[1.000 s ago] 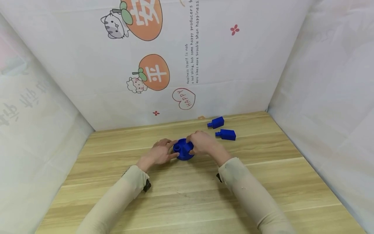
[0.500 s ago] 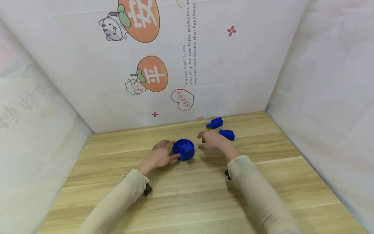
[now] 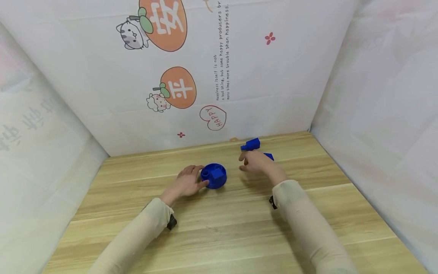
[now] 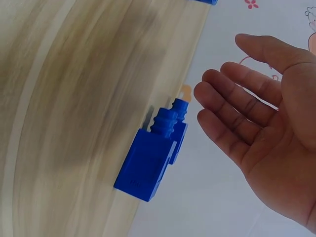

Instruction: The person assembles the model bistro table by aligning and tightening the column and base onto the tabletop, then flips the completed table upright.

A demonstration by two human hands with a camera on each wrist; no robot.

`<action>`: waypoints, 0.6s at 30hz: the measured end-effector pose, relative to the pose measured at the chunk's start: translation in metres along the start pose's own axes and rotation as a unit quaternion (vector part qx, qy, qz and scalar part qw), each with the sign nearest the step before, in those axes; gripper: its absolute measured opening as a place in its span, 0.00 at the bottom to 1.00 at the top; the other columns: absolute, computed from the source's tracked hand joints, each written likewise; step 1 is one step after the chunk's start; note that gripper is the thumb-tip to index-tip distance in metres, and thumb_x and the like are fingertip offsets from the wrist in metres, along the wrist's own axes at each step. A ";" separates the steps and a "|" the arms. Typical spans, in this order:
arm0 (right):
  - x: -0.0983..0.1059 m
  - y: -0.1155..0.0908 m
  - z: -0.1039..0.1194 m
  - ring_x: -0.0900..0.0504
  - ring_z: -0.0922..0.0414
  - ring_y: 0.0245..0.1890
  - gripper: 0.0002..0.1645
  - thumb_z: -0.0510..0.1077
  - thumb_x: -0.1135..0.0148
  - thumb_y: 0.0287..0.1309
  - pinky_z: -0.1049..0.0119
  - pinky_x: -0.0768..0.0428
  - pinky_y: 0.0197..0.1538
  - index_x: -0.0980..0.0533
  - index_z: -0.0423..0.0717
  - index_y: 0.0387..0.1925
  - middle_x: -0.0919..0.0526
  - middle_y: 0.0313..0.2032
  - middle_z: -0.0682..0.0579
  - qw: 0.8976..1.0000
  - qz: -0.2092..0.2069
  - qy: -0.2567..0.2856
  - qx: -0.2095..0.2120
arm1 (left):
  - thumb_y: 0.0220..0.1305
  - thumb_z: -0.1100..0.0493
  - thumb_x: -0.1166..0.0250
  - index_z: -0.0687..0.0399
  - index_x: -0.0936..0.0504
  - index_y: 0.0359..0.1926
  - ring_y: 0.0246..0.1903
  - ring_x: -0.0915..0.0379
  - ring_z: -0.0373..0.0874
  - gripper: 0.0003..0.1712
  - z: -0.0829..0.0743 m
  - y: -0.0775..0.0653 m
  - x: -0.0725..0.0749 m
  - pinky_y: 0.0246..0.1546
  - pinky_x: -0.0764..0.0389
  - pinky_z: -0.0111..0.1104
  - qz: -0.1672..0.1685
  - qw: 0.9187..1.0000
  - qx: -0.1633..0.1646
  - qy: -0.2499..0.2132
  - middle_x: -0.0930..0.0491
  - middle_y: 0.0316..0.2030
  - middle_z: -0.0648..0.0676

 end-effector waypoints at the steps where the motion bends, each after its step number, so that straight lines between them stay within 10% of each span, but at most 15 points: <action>1: 0.000 0.000 -0.002 0.15 0.49 0.44 0.24 0.49 0.37 0.65 0.51 0.18 0.50 0.22 0.40 0.58 0.12 0.41 0.45 1.000 -0.001 0.002 -0.001 | 0.70 0.31 0.47 0.45 0.42 0.77 0.75 0.47 0.58 0.42 0.000 0.000 0.000 0.72 0.44 0.60 0.000 1.000 -0.001 -0.001 0.39 0.73 0.60; 18: 0.010 -0.007 -0.021 0.15 0.46 0.46 0.25 0.49 0.38 0.66 0.48 0.19 0.53 0.23 0.39 0.58 0.12 0.44 0.43 1.000 -0.025 0.002 -0.019 | 0.73 0.37 0.48 0.42 0.44 0.77 0.76 0.50 0.59 0.38 0.003 0.000 0.000 0.74 0.48 0.60 0.015 0.999 0.027 -0.018 0.42 0.74 0.60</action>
Point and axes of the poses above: each hand's wrist, its own y-axis towards the middle knuckle, its own x-axis out of the back of the hand, z = x × y, the point moved 5 cm from there along y, towards the middle knuckle
